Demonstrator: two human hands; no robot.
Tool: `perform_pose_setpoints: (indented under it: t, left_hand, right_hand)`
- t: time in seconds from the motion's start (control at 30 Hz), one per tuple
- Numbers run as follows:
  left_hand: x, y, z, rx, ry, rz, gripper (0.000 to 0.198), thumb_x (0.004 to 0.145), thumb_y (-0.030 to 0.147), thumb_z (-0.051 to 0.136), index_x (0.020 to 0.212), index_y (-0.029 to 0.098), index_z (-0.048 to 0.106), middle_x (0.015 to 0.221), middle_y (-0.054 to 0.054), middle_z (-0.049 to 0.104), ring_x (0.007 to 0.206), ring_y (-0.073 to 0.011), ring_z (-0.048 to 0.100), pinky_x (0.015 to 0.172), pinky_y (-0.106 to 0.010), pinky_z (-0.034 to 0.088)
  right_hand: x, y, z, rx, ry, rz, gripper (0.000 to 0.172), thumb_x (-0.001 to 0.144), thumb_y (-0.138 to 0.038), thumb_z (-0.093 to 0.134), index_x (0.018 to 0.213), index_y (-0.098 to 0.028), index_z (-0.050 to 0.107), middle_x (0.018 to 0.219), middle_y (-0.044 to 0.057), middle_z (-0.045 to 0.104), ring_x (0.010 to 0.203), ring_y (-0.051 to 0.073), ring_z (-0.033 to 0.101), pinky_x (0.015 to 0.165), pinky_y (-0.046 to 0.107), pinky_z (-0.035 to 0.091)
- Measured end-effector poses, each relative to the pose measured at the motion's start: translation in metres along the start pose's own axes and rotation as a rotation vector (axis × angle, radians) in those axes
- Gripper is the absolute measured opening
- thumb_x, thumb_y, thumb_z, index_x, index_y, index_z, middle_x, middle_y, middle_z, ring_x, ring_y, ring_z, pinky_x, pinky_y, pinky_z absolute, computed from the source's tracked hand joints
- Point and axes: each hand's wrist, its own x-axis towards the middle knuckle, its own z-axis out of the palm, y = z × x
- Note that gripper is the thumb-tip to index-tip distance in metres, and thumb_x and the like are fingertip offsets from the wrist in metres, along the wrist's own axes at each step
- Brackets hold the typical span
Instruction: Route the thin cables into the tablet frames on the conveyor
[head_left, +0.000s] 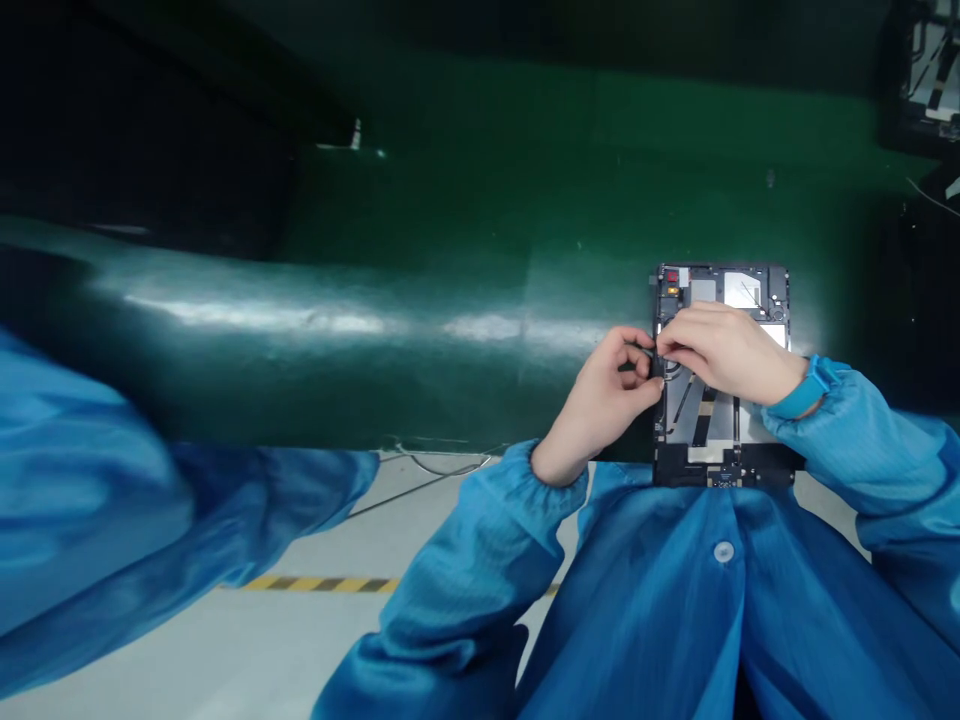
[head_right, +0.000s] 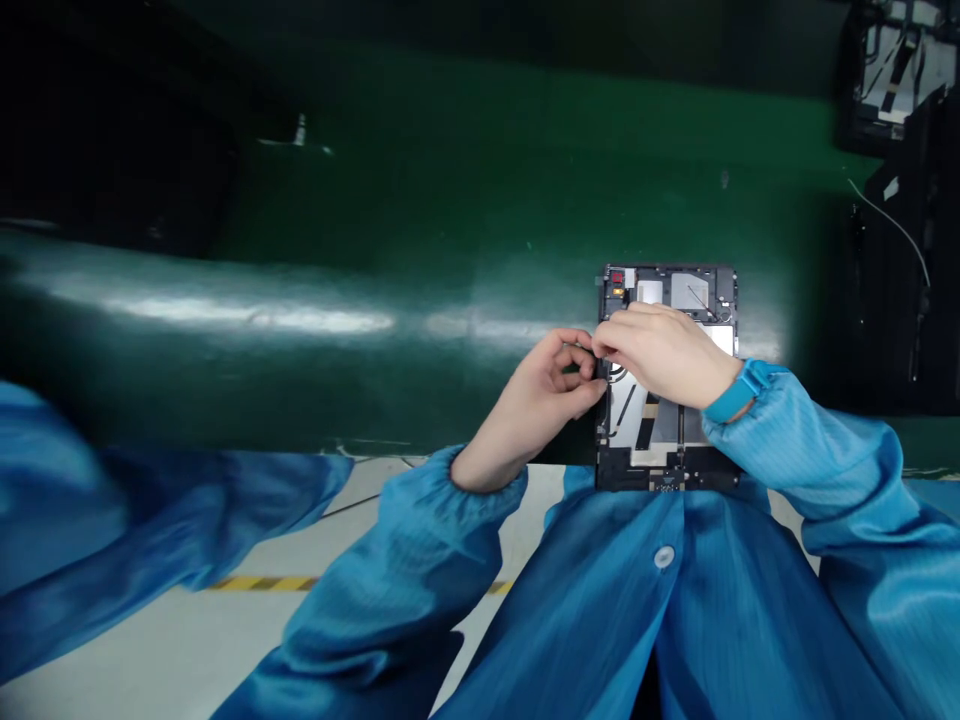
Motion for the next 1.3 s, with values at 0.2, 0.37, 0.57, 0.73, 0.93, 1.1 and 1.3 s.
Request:
perform_pose_setpoints:
  t: [0.2, 0.37, 0.57, 0.73, 0.93, 1.1, 1.3]
  left_hand:
    - [0.007, -0.001, -0.005, -0.01, -0.044, -0.006, 0.032, 0.074, 0.019, 0.071, 0.098, 0.021, 0.05, 0.076, 0.009, 0.053, 0.051, -0.0033, 0.049, 0.05, -0.019, 0.043]
    - [0.006, -0.003, -0.005, -0.056, -0.061, 0.016, 0.031, 0.076, 0.016, 0.072, 0.096, 0.021, 0.049, 0.076, 0.009, 0.054, 0.049, -0.0029, 0.051, 0.047, -0.018, 0.043]
    - [0.007, -0.003, -0.006, -0.074, -0.075, 0.012, 0.03, 0.075, 0.016, 0.071, 0.093, 0.02, 0.048, 0.075, 0.01, 0.054, 0.047, -0.0029, 0.051, 0.045, -0.018, 0.043]
    - [0.011, 0.001, 0.0, -0.014, -0.013, -0.024, 0.03, 0.069, 0.008, 0.066, 0.086, 0.021, 0.045, 0.07, 0.012, 0.05, 0.044, -0.0013, 0.046, 0.044, -0.016, 0.038]
    - [0.025, 0.012, -0.002, 0.092, -0.042, -0.056, 0.028, 0.07, 0.006, 0.063, 0.083, 0.021, 0.044, 0.056, 0.014, 0.046, 0.038, -0.0019, 0.042, 0.041, -0.014, 0.033]
    - [0.031, 0.016, -0.007, 0.137, -0.084, -0.055, 0.029, 0.074, 0.008, 0.061, 0.084, 0.024, 0.04, 0.05, 0.015, 0.047, 0.033, -0.0056, 0.045, 0.035, -0.016, 0.031]
    - [0.031, 0.015, -0.005, 0.118, -0.088, -0.07, 0.031, 0.071, 0.007, 0.056, 0.084, 0.026, 0.036, 0.043, 0.016, 0.043, 0.031, -0.008, 0.045, 0.033, -0.016, 0.032]
  right_hand:
    - [0.002, 0.001, -0.001, 0.024, -0.023, 0.013, 0.018, 0.101, -0.012, 0.052, 0.095, -0.019, 0.069, 0.093, 0.006, 0.07, 0.088, 0.021, 0.059, 0.083, 0.034, 0.045]
    - [0.003, 0.003, -0.003, 0.088, -0.016, 0.031, 0.018, 0.099, -0.011, 0.054, 0.094, -0.02, 0.068, 0.092, 0.006, 0.069, 0.088, 0.02, 0.06, 0.082, 0.033, 0.045]
    - [0.005, 0.003, -0.004, 0.1, -0.023, 0.028, 0.016, 0.099, -0.011, 0.055, 0.093, -0.019, 0.067, 0.09, 0.005, 0.068, 0.087, 0.02, 0.059, 0.081, 0.033, 0.044]
    - [0.01, 0.008, -0.006, 0.111, 0.004, 0.05, 0.016, 0.094, -0.007, 0.058, 0.09, -0.02, 0.067, 0.089, 0.004, 0.069, 0.087, 0.02, 0.058, 0.082, 0.033, 0.043]
    - [0.017, 0.019, -0.005, 0.141, 0.057, 0.14, 0.014, 0.088, -0.005, 0.065, 0.089, -0.019, 0.068, 0.088, 0.003, 0.069, 0.084, 0.018, 0.058, 0.08, 0.03, 0.041]
    - [0.019, 0.018, -0.004, 0.162, 0.055, 0.145, 0.014, 0.088, -0.005, 0.063, 0.088, -0.019, 0.067, 0.089, 0.002, 0.068, 0.083, 0.018, 0.057, 0.08, 0.03, 0.04]
    - [0.02, 0.015, -0.004, 0.159, 0.05, 0.153, 0.014, 0.087, -0.006, 0.062, 0.089, -0.02, 0.066, 0.089, 0.003, 0.068, 0.083, 0.018, 0.056, 0.08, 0.031, 0.04]
